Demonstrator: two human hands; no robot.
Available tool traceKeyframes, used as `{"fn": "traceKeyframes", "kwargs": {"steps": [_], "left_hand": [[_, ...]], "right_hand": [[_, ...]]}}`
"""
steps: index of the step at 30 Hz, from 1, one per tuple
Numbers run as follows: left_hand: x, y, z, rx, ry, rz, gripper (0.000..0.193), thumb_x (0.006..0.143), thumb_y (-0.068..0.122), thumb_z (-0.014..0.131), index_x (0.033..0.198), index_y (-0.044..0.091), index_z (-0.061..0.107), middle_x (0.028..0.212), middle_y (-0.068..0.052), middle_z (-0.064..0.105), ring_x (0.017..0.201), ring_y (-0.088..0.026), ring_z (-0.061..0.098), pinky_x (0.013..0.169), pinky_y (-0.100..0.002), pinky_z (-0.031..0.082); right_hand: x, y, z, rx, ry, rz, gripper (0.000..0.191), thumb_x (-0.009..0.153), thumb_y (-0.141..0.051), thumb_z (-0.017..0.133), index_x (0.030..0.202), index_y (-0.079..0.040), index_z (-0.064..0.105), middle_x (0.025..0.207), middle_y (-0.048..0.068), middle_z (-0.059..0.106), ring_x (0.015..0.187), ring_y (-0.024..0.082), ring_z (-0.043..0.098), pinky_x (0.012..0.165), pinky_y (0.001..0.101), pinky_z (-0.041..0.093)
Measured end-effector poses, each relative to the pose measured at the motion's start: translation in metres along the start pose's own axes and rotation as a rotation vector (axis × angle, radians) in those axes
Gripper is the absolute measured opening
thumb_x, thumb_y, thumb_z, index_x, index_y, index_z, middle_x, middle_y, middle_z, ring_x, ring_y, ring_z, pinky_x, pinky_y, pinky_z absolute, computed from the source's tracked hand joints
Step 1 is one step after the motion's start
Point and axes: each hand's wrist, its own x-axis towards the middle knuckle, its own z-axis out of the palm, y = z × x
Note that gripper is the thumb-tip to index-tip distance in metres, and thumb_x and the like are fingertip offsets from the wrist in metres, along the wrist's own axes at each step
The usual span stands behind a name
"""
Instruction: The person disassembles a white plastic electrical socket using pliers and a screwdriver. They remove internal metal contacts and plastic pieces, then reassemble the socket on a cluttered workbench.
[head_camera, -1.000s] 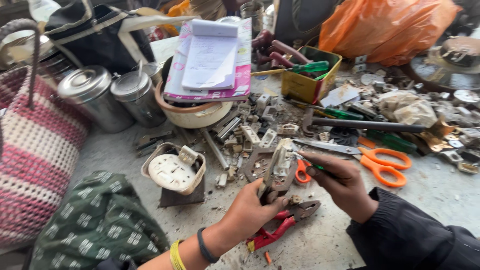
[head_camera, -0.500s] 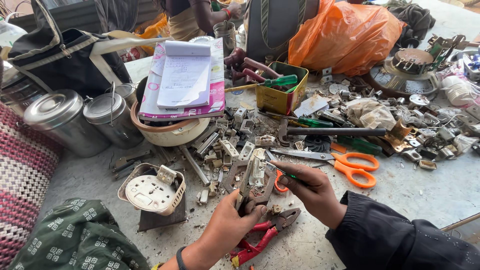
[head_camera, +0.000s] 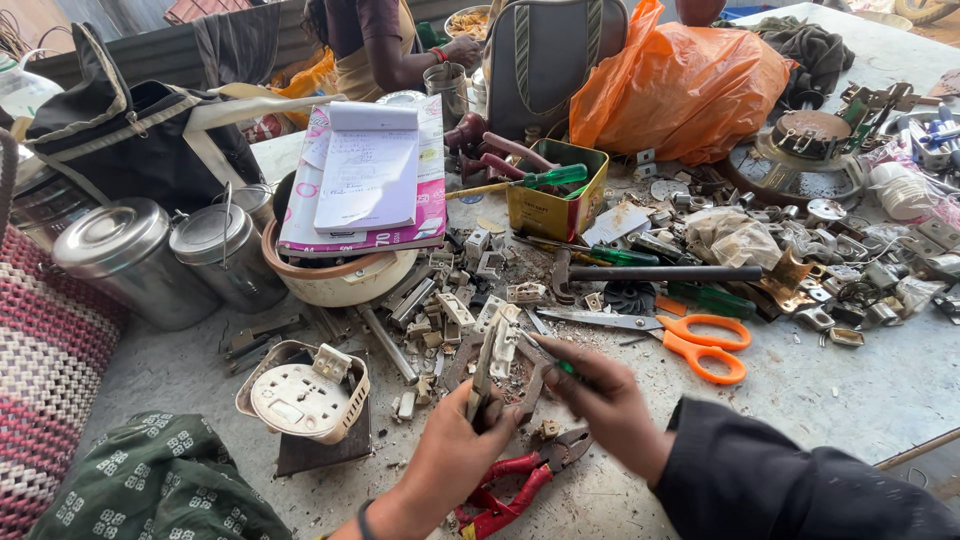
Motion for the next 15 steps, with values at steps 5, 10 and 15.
{"fn": "traceKeyframes", "kwargs": {"steps": [5,10,15], "left_hand": [[0.000,0.006,-0.004,0.075,0.050,0.084,0.020,0.090,0.012,0.076,0.087,0.007,0.057,0.069,0.006,0.050,0.064,-0.004,0.046,0.055,-0.025,0.042],[-0.005,0.014,-0.006,-0.022,-0.003,0.158,0.013,0.092,0.012,0.073,0.098,0.006,0.062,0.077,0.006,0.060,0.069,-0.003,0.053,0.060,-0.023,0.047],[-0.006,0.020,-0.006,-0.024,-0.001,0.118,0.016,0.095,0.012,0.072,0.096,0.003,0.059,0.076,0.004,0.058,0.067,-0.003,0.051,0.057,-0.023,0.045]], "right_hand": [[0.002,0.005,0.004,0.204,-0.032,-0.171,0.042,0.098,-0.009,0.066,0.140,-0.007,0.066,0.081,-0.004,0.061,0.066,0.003,0.048,0.054,0.0207,0.039],[-0.001,-0.002,0.009,0.214,-0.012,-0.112,0.045,0.096,-0.008,0.065,0.141,-0.007,0.063,0.076,-0.002,0.058,0.061,0.004,0.044,0.051,0.0218,0.035],[-0.001,-0.013,0.016,0.286,-0.041,-0.140,0.046,0.098,-0.008,0.064,0.144,-0.006,0.060,0.075,-0.002,0.054,0.063,0.004,0.043,0.052,0.0226,0.036]]}}
